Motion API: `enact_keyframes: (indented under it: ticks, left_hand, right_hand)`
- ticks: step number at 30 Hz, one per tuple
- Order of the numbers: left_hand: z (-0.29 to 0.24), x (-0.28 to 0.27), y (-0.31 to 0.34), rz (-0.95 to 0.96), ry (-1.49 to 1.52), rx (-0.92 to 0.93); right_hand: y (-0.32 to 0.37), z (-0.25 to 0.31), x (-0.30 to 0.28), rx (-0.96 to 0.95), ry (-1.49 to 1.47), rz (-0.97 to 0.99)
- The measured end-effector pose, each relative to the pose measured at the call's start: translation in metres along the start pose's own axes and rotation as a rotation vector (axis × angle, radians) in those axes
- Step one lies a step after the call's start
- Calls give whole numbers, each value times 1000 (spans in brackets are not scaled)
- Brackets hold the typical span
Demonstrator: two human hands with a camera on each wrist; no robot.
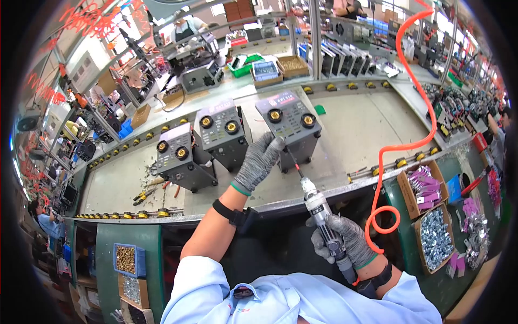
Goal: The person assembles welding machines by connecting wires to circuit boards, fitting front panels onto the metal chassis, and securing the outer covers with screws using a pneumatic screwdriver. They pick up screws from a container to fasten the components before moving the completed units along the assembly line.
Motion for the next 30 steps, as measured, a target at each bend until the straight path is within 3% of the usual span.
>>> enact_keyframes:
  ticks: [24,28,30]
  left_hand:
    - [4,-9,-12,28,-37,-93]
    - [18,-6,-13,-87,-120,35]
    - [27,-7,1,-312,-185,137]
  right_hand:
    - [-20,-12,17,-102,45,-26]
    - [-23,-14,22,-113,-26,-24]
    - [-26,-16,20,-136,75,-77]
Point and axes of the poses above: each hand's wrist, its own y-axis away from the middle knuckle, its own x-axis out of the palm, z = x × y, the point moved 1 cm from there along -y, towards the middle knuckle, and after that the axes turned 1 degree about -x, right-handed, at the moved point
